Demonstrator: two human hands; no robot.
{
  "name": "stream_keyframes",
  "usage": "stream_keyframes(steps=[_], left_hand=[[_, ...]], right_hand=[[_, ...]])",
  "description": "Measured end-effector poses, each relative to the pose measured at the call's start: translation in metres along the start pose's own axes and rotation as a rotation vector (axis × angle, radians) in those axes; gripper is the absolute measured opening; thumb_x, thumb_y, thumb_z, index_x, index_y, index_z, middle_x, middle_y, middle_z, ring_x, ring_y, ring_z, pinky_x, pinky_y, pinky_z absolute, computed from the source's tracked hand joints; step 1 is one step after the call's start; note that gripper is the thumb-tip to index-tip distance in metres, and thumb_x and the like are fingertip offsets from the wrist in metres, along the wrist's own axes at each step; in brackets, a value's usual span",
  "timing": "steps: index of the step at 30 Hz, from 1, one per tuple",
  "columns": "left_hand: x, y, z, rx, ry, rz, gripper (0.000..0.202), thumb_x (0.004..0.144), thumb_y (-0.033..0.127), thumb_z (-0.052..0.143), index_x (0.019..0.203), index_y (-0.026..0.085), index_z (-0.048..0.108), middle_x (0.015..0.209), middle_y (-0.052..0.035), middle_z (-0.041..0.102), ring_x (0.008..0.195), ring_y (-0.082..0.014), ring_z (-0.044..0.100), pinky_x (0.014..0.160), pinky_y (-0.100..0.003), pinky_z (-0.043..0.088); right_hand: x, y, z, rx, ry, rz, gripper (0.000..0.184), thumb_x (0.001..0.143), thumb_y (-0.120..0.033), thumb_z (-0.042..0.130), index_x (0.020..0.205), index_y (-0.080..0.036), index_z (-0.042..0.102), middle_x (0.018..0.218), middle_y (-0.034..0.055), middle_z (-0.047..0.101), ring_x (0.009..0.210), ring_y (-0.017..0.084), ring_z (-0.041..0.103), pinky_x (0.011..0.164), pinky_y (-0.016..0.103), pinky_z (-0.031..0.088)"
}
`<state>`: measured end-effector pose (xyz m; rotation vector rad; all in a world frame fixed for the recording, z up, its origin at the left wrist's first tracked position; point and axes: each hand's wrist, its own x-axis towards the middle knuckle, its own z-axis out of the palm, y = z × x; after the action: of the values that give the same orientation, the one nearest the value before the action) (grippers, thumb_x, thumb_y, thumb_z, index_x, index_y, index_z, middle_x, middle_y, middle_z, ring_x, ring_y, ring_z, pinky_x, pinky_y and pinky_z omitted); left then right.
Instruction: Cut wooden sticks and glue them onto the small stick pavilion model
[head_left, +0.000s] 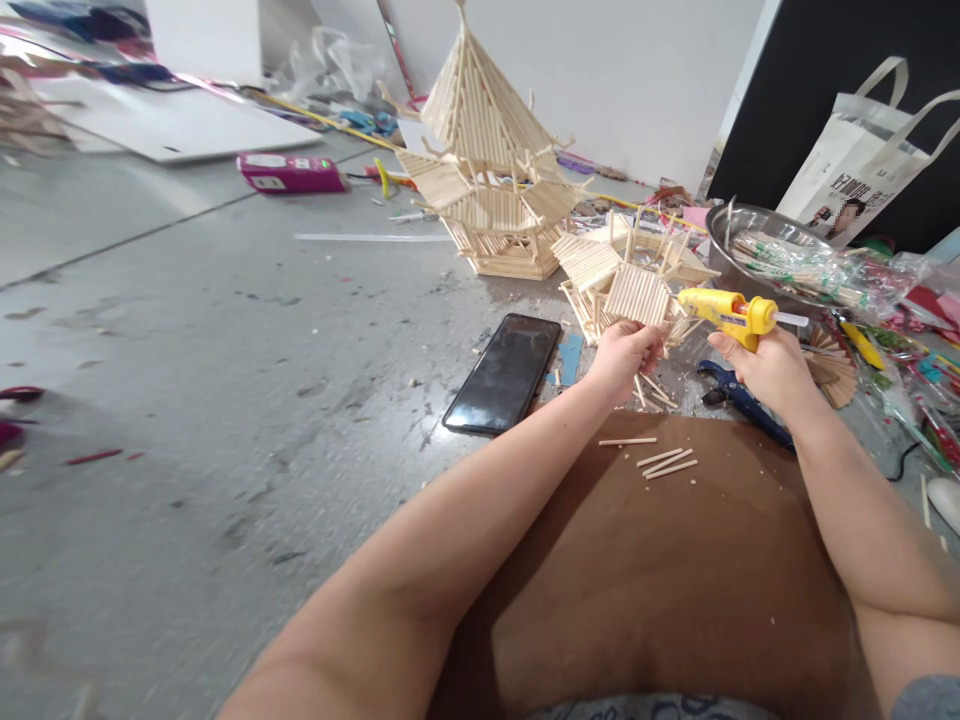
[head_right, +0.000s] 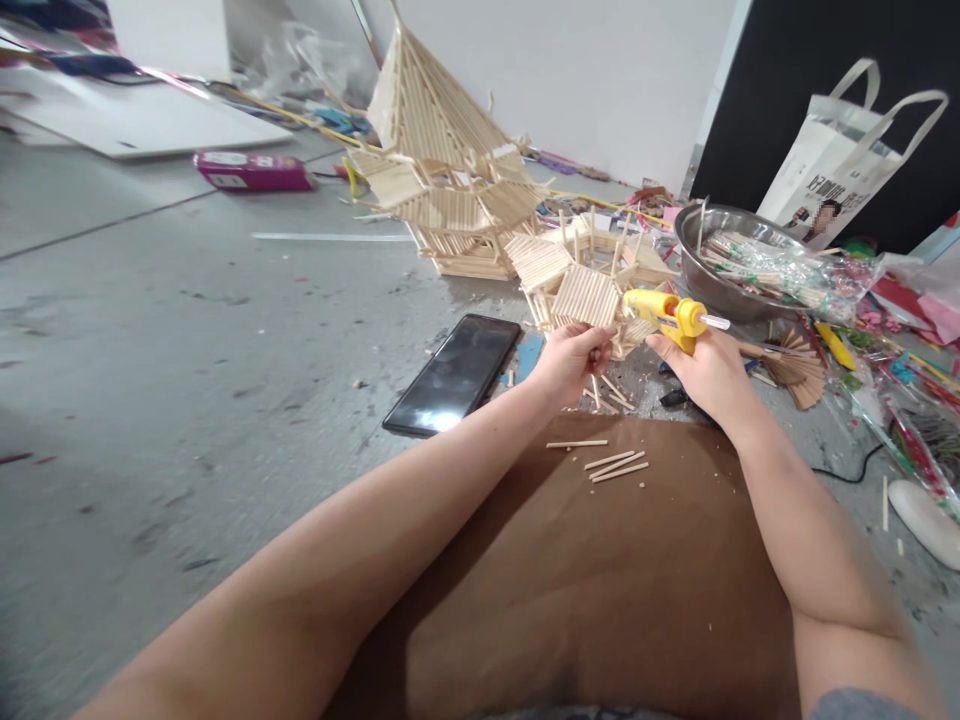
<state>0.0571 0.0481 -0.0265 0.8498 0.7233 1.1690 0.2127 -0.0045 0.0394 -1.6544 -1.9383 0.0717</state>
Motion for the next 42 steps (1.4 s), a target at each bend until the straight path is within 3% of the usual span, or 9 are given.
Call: stream_keyframes(steps=[19,24,35,42], left_hand=[[-0.001,0.002,0.001,-0.003,0.014,-0.007,0.023,0.064,0.019,0.06,0.047,0.014,0.046,0.04,0.0031,0.046,0.03,-0.0025,0.035,0.033,-0.019,0.022],[-0.001,0.002,0.0,-0.012,0.016,-0.012,0.021,0.064,0.019,0.06,0.049,0.014,0.046,0.04,0.0034,0.046,0.031,-0.0029,0.035,0.033,-0.019,0.023],[-0.001,0.0,-0.003,0.012,-0.045,-0.034,0.024,0.064,0.024,0.061,0.049,0.014,0.045,0.041,0.004,0.045,0.031,-0.0027,0.034,0.033,-0.02,0.02],[-0.01,0.001,-0.009,0.071,-0.046,-0.108,0.014,0.064,0.024,0.06,0.059,0.014,0.051,0.044,0.0039,0.048,0.03,-0.004,0.034,0.032,-0.02,0.017]], right_hand=[[0.0,-0.001,0.0,-0.009,-0.016,0.012,0.037,0.077,-0.051,0.045,0.075,-0.017,0.059,0.056,0.0038,0.057,0.064,0.02,0.059,0.063,0.033,0.044],[-0.001,-0.002,-0.003,-0.007,-0.014,0.023,0.039,0.076,-0.054,0.046,0.068,-0.018,0.057,0.056,0.0042,0.057,0.064,0.02,0.058,0.062,0.032,0.044],[-0.004,-0.003,-0.006,0.031,-0.004,0.021,0.04,0.075,-0.056,0.046,0.064,-0.02,0.057,0.049,0.0022,0.054,0.059,0.019,0.057,0.06,0.031,0.044],[-0.016,0.015,-0.012,0.254,-0.018,0.17,0.044,0.071,-0.058,0.05,0.072,-0.016,0.061,0.045,-0.0016,0.052,0.043,0.013,0.051,0.053,0.028,0.043]])
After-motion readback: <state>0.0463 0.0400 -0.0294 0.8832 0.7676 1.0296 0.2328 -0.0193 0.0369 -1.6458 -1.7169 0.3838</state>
